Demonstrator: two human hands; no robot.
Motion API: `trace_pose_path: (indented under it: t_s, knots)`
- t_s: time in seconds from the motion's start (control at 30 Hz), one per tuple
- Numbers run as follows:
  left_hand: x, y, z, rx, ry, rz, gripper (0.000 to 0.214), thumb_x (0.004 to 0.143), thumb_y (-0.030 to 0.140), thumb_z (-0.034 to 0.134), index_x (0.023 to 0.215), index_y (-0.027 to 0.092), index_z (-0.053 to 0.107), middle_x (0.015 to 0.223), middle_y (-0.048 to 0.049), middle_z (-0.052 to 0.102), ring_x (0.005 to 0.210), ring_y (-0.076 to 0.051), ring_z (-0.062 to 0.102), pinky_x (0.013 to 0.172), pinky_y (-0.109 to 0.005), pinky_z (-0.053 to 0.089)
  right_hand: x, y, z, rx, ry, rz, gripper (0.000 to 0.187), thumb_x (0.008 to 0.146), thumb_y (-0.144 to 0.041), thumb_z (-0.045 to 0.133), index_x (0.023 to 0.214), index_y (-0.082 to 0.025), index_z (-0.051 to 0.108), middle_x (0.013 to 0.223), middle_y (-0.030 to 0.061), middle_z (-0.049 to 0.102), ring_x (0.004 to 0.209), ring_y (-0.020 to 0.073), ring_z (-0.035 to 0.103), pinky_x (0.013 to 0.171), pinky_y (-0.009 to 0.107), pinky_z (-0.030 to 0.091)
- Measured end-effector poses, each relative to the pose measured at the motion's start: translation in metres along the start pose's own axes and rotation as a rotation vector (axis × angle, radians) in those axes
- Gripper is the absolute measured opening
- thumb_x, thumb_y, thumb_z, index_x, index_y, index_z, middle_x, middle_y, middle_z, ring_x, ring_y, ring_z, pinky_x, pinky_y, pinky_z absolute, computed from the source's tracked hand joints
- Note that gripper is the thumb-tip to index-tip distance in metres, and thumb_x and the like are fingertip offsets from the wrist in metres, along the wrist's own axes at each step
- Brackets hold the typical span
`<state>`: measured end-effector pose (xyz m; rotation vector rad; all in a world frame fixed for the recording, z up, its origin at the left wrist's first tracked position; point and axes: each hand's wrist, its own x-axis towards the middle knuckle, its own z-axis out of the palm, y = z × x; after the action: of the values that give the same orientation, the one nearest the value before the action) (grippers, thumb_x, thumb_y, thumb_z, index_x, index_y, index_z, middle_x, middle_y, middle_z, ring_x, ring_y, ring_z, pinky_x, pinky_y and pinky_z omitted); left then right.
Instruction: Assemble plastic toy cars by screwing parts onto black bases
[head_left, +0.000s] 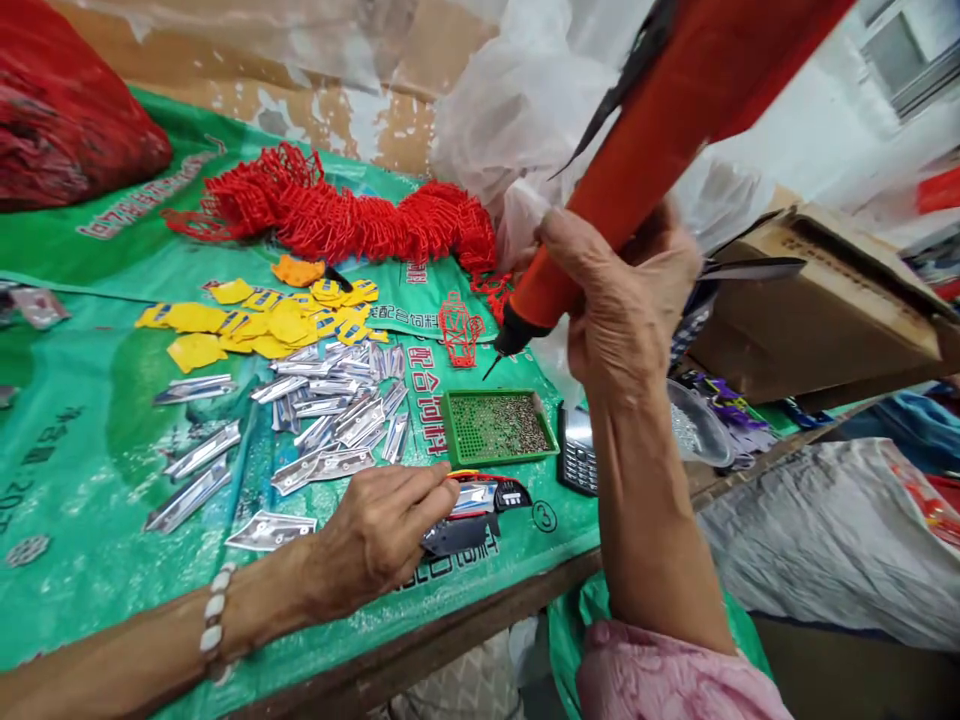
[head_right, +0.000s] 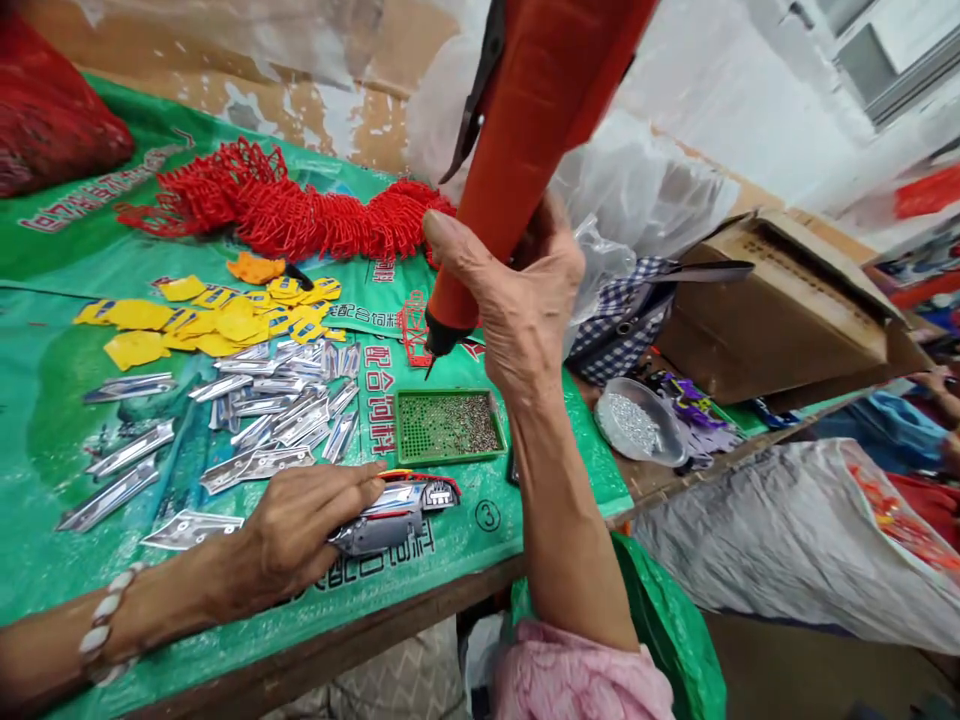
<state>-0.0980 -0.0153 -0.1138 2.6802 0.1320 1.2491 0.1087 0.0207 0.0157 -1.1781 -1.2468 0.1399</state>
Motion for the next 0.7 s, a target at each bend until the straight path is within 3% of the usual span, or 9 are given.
trace_pose_path:
  t_s: [0.2, 0.33, 0.5, 0.7]
  knots:
    - [-0.001, -0.001, 0.001, 0.037, 0.036, -0.002, 0.032, 0.085, -0.001, 0.036, 0.106, 0.011, 0.057, 0.094, -0.0145, 0.078, 0.082, -0.02, 0.076, 0.065, -0.029, 0.065, -0.029, -0.021, -0.004, -0.007, -0.17, 0.141, 0.067, 0.072, -0.081, 0.06, 0.11, -0.025, 0.061, 0.1, 0.0062, 0.067, 0.078, 0.014, 0.068, 0.067, 0.029, 0.057]
    - [-0.004, 0.0, 0.004, 0.053, 0.022, 0.003, 0.03, 0.087, 0.0, 0.037, 0.106, 0.01, 0.057, 0.097, -0.0156, 0.077, 0.082, -0.02, 0.076, 0.066, -0.03, 0.065, -0.042, -0.017, -0.002, 0.088, -0.244, 0.163, 0.065, 0.073, -0.07, 0.069, 0.121, -0.028, 0.059, 0.085, -0.0019, 0.067, 0.064, 0.0124, 0.067, 0.058, 0.029, 0.055]
    - [-0.009, 0.0, 0.008, 0.046, 0.036, -0.016, 0.034, 0.084, 0.0, 0.037, 0.108, 0.01, 0.059, 0.1, -0.0156, 0.076, 0.089, -0.02, 0.075, 0.071, -0.031, 0.065, -0.057, 0.0, 0.004, 0.25, -0.1, 0.181, 0.049, 0.073, -0.041, 0.083, 0.116, -0.027, 0.064, 0.066, -0.0081, 0.063, 0.049, 0.0115, 0.061, 0.046, 0.025, 0.051]
    - [-0.01, 0.001, 0.009, 0.048, 0.041, -0.029, 0.037, 0.082, 0.0, 0.036, 0.109, 0.011, 0.058, 0.102, -0.0156, 0.076, 0.088, -0.02, 0.074, 0.069, -0.031, 0.063, -0.06, 0.014, 0.002, 0.164, -0.007, 0.119, 0.026, 0.077, -0.05, 0.078, 0.085, -0.028, 0.067, 0.055, -0.0081, 0.059, 0.043, 0.0119, 0.056, 0.04, 0.026, 0.046]
